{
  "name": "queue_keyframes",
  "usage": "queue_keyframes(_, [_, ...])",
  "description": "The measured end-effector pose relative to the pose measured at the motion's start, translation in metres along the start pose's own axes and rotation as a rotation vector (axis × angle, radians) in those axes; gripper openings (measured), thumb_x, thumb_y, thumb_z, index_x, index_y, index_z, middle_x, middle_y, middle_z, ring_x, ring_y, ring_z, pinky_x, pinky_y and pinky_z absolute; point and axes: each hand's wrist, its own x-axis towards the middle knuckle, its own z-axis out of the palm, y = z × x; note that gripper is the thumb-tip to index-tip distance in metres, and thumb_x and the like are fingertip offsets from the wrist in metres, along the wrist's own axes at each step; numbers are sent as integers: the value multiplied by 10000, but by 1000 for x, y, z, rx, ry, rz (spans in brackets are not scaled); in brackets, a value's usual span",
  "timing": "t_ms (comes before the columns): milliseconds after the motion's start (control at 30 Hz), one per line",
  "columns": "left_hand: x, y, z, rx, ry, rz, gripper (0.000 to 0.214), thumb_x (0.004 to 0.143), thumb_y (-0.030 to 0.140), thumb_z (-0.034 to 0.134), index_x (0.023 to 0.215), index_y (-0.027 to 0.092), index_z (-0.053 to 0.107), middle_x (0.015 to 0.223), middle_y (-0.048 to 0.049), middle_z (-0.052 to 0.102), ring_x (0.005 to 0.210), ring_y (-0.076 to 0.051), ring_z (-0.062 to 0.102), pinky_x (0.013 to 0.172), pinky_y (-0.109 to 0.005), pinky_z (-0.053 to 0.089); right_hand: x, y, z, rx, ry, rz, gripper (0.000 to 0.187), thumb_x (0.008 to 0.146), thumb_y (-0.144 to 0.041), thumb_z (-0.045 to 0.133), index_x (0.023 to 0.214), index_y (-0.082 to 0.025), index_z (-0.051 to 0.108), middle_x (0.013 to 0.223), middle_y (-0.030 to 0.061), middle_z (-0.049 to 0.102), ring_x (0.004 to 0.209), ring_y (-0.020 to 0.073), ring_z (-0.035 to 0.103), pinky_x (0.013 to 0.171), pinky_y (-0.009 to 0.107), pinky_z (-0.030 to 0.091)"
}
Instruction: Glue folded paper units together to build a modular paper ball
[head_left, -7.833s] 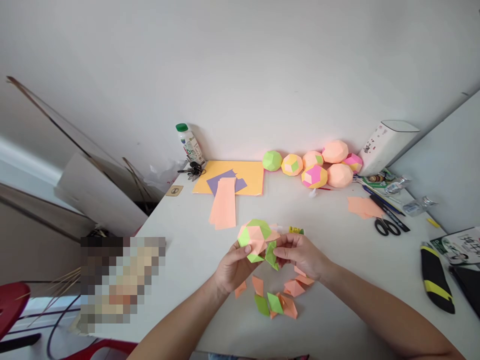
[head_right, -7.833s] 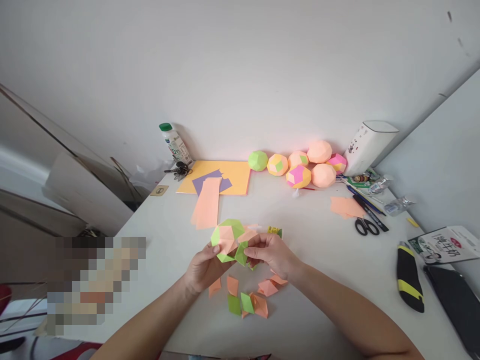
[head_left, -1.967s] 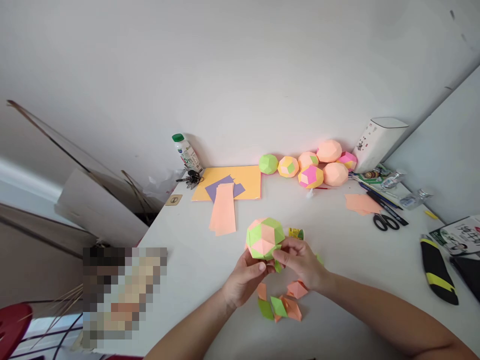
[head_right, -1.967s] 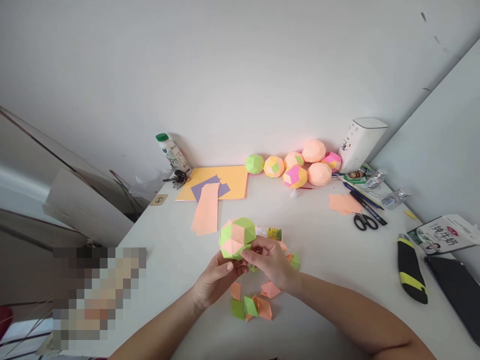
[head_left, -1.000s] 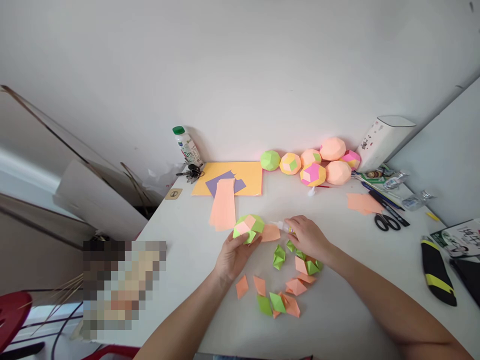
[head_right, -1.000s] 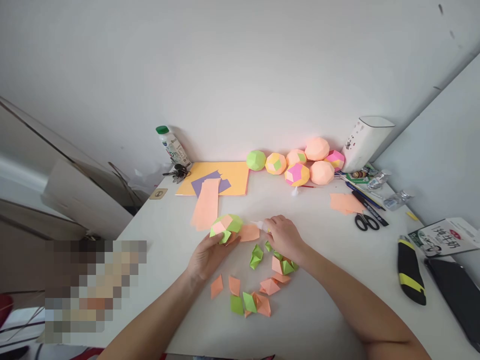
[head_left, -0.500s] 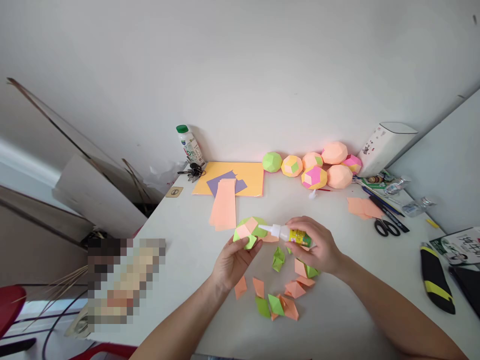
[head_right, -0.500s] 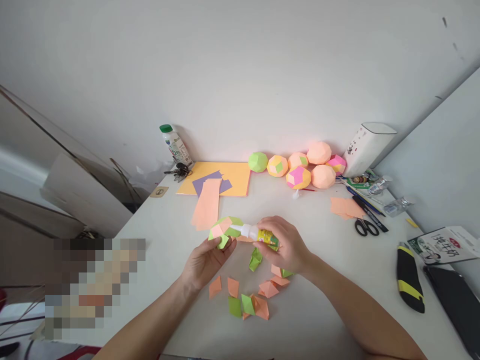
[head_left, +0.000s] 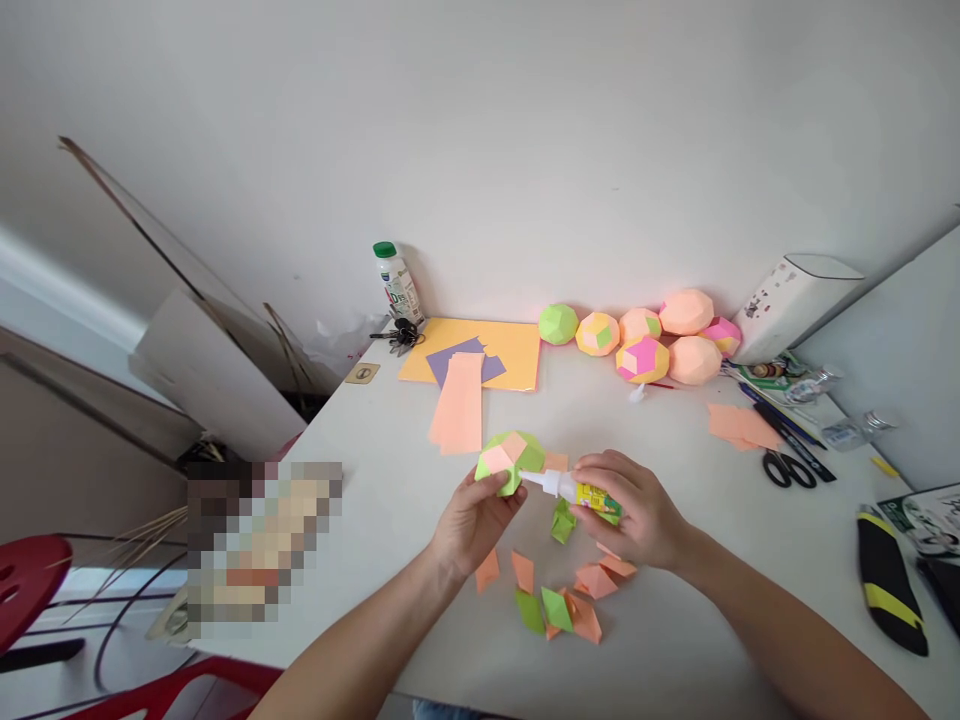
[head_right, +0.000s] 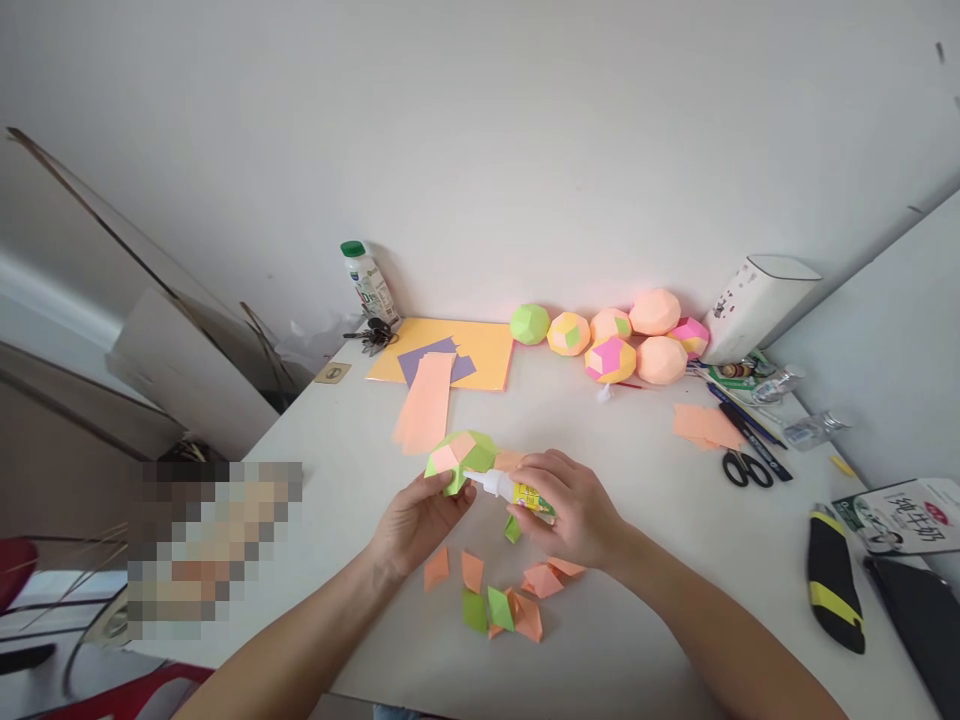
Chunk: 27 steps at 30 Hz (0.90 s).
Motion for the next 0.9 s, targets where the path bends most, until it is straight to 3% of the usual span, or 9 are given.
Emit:
queue_keyframes(400, [-1, 1, 2, 4, 19, -2, 225, 713, 118, 691, 929, 175, 659, 883, -22, 656, 745, -113, 578, 725, -264, 496, -4, 6, 6, 81, -40, 88, 282, 833, -182, 572, 1107, -236, 527, 996, 90, 631, 908, 209, 613, 744, 341, 544])
queue_keyframes(700, [-1, 2, 2, -9, 16, -9, 251, 701, 126, 700, 942, 178, 659, 904, -36, 667, 745, -124, 596, 710, -268, 501, -5, 12, 7, 270, -94, 329, 238, 839, -244, 594, 1074, -231, 556, 1074, 89, 633, 997, 212, 610, 829, 342, 531])
queue_keyframes(900, [0, 2, 0, 8, 6, -16, 272, 739, 130, 671, 1003, 189, 648, 923, -40, 681, 794, -136, 610, 745, -269, 496, -4, 13, 4, 334, -166, 384, 229, 839, -244, 594, 1067, -232, 572, 1096, 83, 632, 1007, 208, 602, 864, 354, 514])
